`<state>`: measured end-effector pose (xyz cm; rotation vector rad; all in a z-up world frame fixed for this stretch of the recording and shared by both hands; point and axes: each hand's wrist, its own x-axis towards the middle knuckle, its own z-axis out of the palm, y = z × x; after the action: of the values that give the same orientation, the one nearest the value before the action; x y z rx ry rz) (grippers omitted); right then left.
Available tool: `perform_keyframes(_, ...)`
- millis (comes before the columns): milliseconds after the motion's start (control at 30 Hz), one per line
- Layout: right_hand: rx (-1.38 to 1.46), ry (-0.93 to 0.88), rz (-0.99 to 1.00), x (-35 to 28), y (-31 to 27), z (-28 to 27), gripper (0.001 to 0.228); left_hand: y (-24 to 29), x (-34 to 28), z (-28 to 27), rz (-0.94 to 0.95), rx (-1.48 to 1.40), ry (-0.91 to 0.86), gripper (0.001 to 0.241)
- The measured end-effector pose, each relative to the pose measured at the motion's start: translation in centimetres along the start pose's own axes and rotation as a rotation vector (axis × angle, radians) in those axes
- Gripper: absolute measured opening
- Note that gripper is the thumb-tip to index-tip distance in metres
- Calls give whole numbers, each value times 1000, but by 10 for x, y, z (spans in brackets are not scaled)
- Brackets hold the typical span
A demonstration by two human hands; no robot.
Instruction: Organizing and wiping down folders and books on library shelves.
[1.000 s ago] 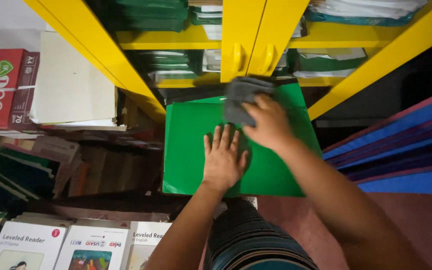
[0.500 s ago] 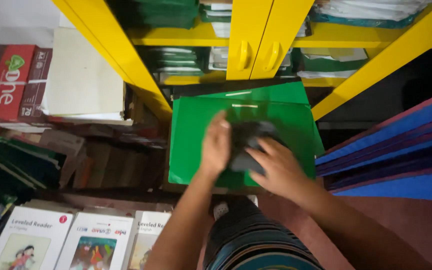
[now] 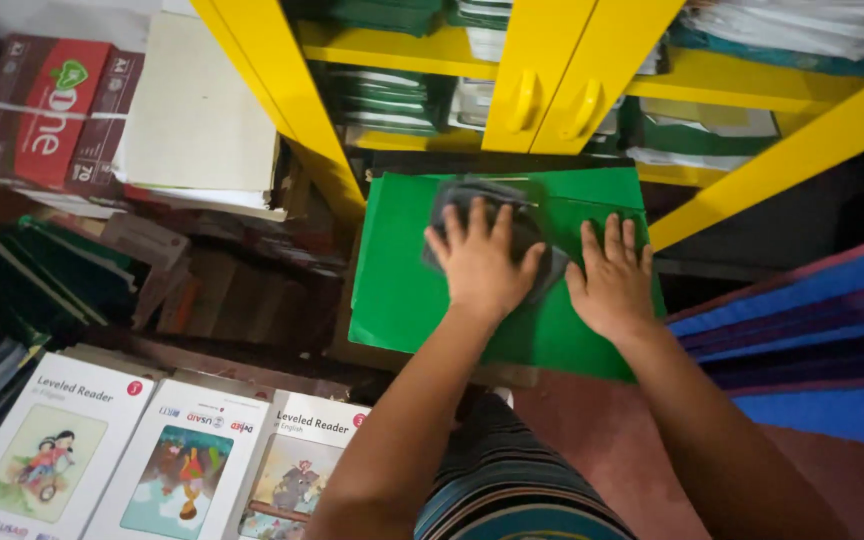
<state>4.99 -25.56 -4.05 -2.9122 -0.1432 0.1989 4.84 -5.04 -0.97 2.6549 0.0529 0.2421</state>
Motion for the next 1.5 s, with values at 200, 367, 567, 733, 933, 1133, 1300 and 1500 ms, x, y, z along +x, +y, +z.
perform_keyframes(200,9,38,-107,30,11,-10,71,-14,54,17,198,156,-122,76)
perform_keyframes(367,-15,32,-115,28,13,-11,72,-89,67,-10,109,216,73,60)
perform_keyframes(567,2,4,-109,28,13,-13,73,-108,4,-26,54,270,193,71)
perform_keyframes(733,15,49,-112,28,16,-6,64,-2,-53,-24,307,115,-5,67)
perform_keyframes(933,70,78,-106,33,26,3,58,-31,-6,-5,549,-44,75,64)
perform_keyframes(1133,62,45,-108,32,20,-2,63,-126,56,-15,229,195,113,69)
perform_keyframes(1300,50,40,-109,31,20,-6,64,-104,-6,-33,120,210,77,73)
perform_keyframes(1500,103,123,-116,29,10,-4,56,-54,-71,-31,55,84,-63,73)
